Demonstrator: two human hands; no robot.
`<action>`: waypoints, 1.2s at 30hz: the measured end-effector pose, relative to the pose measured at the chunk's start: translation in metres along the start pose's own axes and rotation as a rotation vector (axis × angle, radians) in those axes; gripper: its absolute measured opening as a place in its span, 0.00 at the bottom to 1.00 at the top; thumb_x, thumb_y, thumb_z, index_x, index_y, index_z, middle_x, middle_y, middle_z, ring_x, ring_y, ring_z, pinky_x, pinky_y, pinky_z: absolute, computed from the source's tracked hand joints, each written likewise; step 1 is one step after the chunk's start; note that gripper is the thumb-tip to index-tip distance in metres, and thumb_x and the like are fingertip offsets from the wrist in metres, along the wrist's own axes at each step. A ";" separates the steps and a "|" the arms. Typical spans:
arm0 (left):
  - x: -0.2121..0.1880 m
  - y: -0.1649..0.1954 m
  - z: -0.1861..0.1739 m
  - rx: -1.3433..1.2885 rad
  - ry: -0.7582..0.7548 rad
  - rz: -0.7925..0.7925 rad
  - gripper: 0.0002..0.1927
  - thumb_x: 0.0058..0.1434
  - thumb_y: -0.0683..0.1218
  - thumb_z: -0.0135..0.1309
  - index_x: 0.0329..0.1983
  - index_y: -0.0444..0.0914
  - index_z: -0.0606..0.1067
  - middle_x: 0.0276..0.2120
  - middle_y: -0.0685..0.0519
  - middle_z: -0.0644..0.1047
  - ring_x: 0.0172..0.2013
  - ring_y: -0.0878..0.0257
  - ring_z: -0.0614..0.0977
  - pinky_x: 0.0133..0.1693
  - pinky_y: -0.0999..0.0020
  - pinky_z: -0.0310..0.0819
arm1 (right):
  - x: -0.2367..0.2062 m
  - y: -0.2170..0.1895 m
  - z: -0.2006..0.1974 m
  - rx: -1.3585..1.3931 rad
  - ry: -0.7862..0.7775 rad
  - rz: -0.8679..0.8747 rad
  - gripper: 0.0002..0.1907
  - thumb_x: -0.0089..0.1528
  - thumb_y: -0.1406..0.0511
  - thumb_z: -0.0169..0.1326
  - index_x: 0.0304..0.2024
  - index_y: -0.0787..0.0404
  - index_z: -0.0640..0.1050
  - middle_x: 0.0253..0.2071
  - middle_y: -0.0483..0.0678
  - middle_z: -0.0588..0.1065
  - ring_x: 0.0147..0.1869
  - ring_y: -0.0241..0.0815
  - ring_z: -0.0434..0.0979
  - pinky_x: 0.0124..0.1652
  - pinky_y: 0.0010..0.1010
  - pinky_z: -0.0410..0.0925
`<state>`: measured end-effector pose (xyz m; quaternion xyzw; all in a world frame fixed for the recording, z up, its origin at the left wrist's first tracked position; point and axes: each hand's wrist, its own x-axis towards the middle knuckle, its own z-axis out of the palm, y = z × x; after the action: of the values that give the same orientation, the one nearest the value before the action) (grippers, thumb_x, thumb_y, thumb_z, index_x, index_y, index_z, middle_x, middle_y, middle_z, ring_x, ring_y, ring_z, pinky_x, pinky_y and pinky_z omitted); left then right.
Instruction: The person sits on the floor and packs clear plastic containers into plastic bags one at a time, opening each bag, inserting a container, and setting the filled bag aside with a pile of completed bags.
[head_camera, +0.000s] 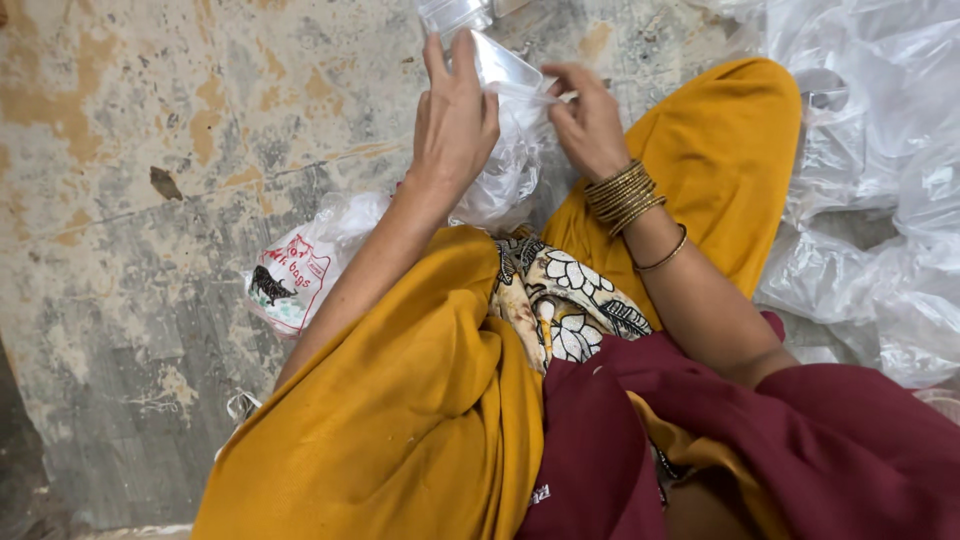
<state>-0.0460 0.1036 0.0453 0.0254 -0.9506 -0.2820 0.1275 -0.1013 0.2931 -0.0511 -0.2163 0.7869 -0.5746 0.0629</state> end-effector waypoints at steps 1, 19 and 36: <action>-0.002 0.000 0.006 -0.004 -0.094 -0.109 0.32 0.62 0.39 0.54 0.66 0.26 0.58 0.56 0.27 0.65 0.38 0.34 0.81 0.41 0.49 0.78 | -0.003 0.007 0.002 0.010 -0.027 0.006 0.19 0.65 0.75 0.47 0.58 0.63 0.75 0.42 0.42 0.74 0.35 0.30 0.74 0.35 0.22 0.72; -0.026 -0.064 0.065 -1.517 0.151 -0.371 0.09 0.73 0.44 0.51 0.47 0.33 0.77 0.37 0.50 0.81 0.35 0.63 0.83 0.38 0.66 0.82 | -0.014 -0.028 0.010 0.026 0.014 -0.323 0.24 0.64 0.80 0.46 0.64 0.67 0.70 0.57 0.50 0.72 0.33 0.29 0.66 0.33 0.22 0.66; -0.057 -0.017 0.002 -1.057 -0.052 -0.371 0.09 0.68 0.43 0.53 0.47 0.34 0.79 0.53 0.49 0.79 0.45 0.68 0.81 0.50 0.75 0.76 | -0.032 0.033 0.032 1.065 -0.414 0.205 0.12 0.70 0.66 0.52 0.52 0.67 0.76 0.40 0.46 0.76 0.32 0.30 0.71 0.32 0.21 0.69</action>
<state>0.0084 0.0978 0.0213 0.1179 -0.6623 -0.7384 0.0475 -0.0703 0.2859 -0.0972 -0.1854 0.3775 -0.8279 0.3710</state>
